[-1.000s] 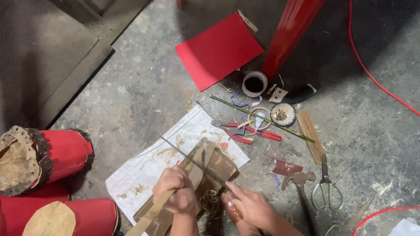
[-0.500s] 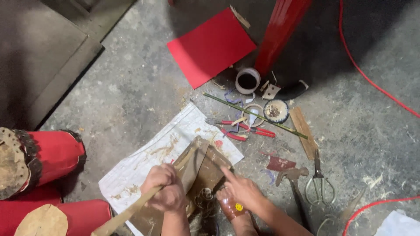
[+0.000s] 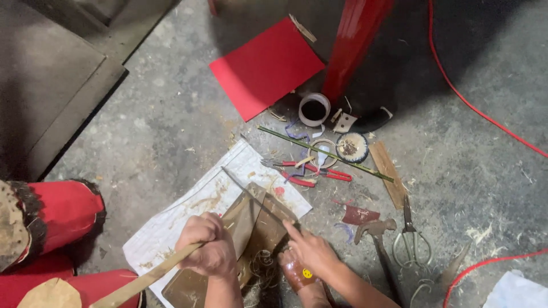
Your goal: Shaving a bamboo stick with a sickle and bending it into a hoop for instrument repair.
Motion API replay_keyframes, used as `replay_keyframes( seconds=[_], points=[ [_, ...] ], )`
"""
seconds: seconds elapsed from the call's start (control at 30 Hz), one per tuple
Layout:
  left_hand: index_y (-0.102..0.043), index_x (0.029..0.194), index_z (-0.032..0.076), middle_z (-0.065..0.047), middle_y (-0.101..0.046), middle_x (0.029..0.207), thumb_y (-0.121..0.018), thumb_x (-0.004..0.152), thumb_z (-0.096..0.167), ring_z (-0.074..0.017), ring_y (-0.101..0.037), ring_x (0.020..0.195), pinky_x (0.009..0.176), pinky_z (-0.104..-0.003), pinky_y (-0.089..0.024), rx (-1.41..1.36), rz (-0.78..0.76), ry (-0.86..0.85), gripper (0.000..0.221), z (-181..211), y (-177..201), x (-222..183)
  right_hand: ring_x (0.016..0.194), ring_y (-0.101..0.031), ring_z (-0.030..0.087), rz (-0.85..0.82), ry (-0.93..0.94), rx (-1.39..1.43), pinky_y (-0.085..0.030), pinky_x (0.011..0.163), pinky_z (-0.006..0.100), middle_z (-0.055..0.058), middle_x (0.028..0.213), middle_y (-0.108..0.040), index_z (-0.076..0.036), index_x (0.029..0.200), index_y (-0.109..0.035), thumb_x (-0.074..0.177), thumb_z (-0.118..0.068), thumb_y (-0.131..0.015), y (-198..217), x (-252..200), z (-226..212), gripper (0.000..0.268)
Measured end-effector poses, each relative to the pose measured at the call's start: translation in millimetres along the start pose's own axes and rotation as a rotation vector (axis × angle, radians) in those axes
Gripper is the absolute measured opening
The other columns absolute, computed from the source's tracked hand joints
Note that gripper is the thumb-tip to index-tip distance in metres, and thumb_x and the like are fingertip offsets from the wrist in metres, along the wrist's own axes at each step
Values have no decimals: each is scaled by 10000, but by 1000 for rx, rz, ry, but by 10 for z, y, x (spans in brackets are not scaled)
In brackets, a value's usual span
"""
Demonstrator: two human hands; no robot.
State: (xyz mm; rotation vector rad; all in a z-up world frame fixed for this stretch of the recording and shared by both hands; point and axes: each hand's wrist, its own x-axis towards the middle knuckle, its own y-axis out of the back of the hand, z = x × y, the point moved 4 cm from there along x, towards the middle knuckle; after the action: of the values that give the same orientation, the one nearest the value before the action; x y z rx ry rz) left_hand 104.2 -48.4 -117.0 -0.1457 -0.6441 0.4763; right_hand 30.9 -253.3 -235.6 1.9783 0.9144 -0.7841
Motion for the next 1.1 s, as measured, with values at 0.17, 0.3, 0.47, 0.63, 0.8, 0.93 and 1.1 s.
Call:
replay_keyframes(
  seconds=[0.17, 0.3, 0.47, 0.63, 0.8, 0.93, 1.1],
  points=[
    [-338, 612, 127, 10, -245, 582, -428, 1000, 717, -118, -223, 440, 390, -266, -229, -7, 95, 76, 712, 92, -126, 48, 704, -691, 334, 108, 210, -79, -643, 646, 449, 251, 1243, -576, -300, 1615, -221, 1096, -330, -432, -208, -99, -29, 561],
    [-352, 613, 146, 24, -257, 561, -404, 1014, 708, -101, -238, 417, 366, -258, -215, -2, 93, 11, 692, 82, -161, 110, 494, -453, 50, -66, -52, 117, -376, 392, 136, 113, 1259, -362, -362, 1654, -75, 1110, -236, -447, 101, 10, -94, 671],
    [-371, 620, 136, 25, -272, 573, -396, 1017, 712, -101, -257, 429, 369, -236, -241, 28, 62, 48, 700, 112, -175, 49, 548, -578, 132, -35, 62, 73, -501, 424, 215, 272, 1437, -484, -353, 1632, -157, 1113, -279, -395, -93, -105, -74, 576],
    [-369, 647, 189, 48, -296, 559, -329, 1049, 694, -72, -248, 413, 353, -254, -201, 54, 35, -28, 646, 111, -55, 32, 510, -401, 63, -106, -103, 80, -331, 421, 148, -38, 738, -509, -330, 1670, -73, 1113, -217, -454, 113, 42, -113, 684],
    [-363, 642, 184, 53, -297, 567, -350, 1060, 665, -74, -264, 412, 338, -248, -225, 34, 8, -43, 637, 76, -93, 62, 482, -406, 50, -95, -21, 68, -348, 389, 148, 12, 860, -582, -354, 1650, -151, 1101, -205, -484, -27, -53, -105, 660],
    [-360, 639, 183, 54, -276, 560, -367, 1045, 688, -73, -249, 402, 320, -249, -225, 35, 11, -15, 649, 142, -86, 52, 490, -407, 52, -35, -19, 119, -323, 402, 140, -49, 705, -528, -281, 1663, -123, 1099, -207, -463, 11, 94, -48, 662],
    [-395, 646, 178, 68, -297, 577, -371, 1049, 672, -67, -266, 445, 373, -230, -258, -37, -15, -17, 638, 37, -128, 46, 485, -432, 68, -16, 40, 99, -380, 399, 160, 25, 889, -569, -329, 1651, -153, 1099, -198, -452, -10, -9, -85, 641]
  ],
)
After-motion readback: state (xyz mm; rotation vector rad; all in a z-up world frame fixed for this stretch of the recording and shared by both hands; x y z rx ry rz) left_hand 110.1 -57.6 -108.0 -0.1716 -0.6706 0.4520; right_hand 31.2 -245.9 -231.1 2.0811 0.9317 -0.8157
